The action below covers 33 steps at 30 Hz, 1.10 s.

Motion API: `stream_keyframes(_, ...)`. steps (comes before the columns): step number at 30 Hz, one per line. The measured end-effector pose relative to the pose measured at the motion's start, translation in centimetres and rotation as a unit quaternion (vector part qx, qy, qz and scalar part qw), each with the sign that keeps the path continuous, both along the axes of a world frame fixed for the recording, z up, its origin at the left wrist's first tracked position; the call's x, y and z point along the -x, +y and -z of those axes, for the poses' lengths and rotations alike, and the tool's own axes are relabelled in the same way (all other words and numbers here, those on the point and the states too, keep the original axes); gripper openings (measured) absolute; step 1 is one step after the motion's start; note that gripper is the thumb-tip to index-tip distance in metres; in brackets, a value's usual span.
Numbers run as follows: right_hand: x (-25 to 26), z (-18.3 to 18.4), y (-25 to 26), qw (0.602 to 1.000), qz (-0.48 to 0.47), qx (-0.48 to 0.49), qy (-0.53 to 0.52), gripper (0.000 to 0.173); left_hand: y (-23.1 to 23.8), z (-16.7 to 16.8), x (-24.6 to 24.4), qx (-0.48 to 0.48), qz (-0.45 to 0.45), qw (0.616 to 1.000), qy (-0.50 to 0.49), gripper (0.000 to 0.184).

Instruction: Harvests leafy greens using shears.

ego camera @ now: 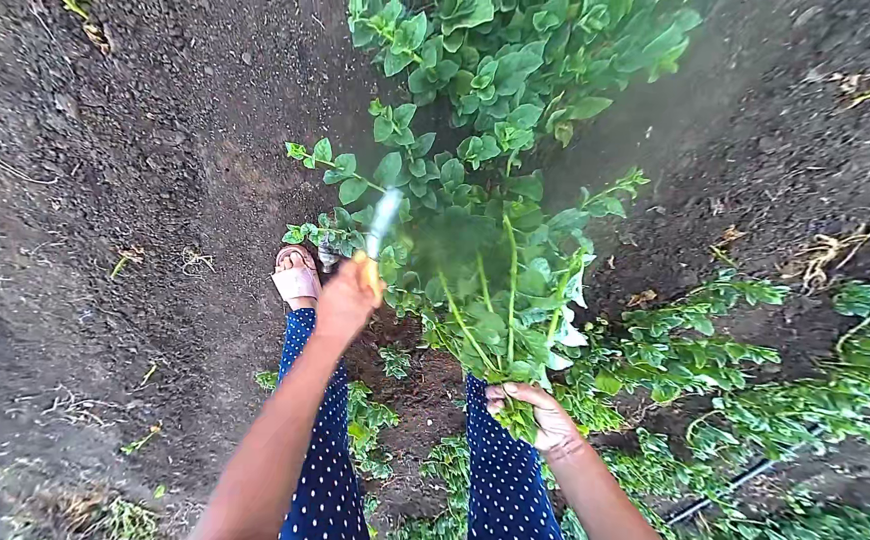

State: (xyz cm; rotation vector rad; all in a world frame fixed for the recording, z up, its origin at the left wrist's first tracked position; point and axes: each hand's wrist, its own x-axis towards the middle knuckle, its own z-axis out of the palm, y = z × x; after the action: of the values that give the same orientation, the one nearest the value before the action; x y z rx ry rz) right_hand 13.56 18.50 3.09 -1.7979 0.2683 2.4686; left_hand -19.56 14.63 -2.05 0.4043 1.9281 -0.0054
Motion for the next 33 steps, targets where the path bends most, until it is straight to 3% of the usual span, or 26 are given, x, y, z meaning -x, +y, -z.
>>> stream_keyframes(4,-0.6,0.1,-0.8,0.999,-0.001,-0.011,-0.043,0.030,0.4,8.1,11.4,-0.019,-0.116,0.982,0.149,0.067)
stream_keyframes(8,-0.2,0.6,-2.5,0.998,0.037,-0.044,-0.022,0.026,4.0,14.6,18.1,-0.010,-0.059,0.978,0.201,0.069)
stream_keyframes(11,1.0,0.6,-3.8,0.996,0.066,-0.057,-0.018,0.025,6.5,18.7,20.1,-0.031,-0.009,0.983,0.181,0.074)
stream_keyframes(13,1.0,0.9,-4.8,0.995,0.081,-0.064,-0.009,0.024,7.7,20.8,20.4,-0.016,0.018,0.986,0.167,0.065)
stream_keyframes(16,0.4,1.3,-5.7,0.994,0.084,-0.067,0.007,0.023,7.9,21.2,20.5,-0.011,0.053,0.983,0.176,0.046)
stream_keyframes(18,0.8,0.9,-5.5,0.995,0.078,-0.053,-0.035,0.023,7.0,19.5,20.4,-0.022,0.057,0.984,0.170,0.041)
stream_keyframes(21,1.9,0.4,-4.8,0.993,0.072,-0.036,-0.081,0.025,5.2,15.9,21.0,-0.004,0.090,0.985,0.144,0.040)
stream_keyframes(24,1.6,-0.1,-4.2,0.995,0.063,-0.040,-0.072,0.025,4.6,14.4,21.2,0.033,0.087,0.985,0.148,0.047)
stream_keyframes(29,0.2,-0.7,-4.0,0.995,0.056,-0.041,-0.068,0.024,7.3,16.8,21.5,-0.025,0.083,0.983,0.164,0.068)
stream_keyframes(33,-0.5,-0.4,-5.0,0.995,0.063,-0.064,-0.036,0.022,7.9,20.3,21.7,0.012,0.155,0.979,0.131,0.067)
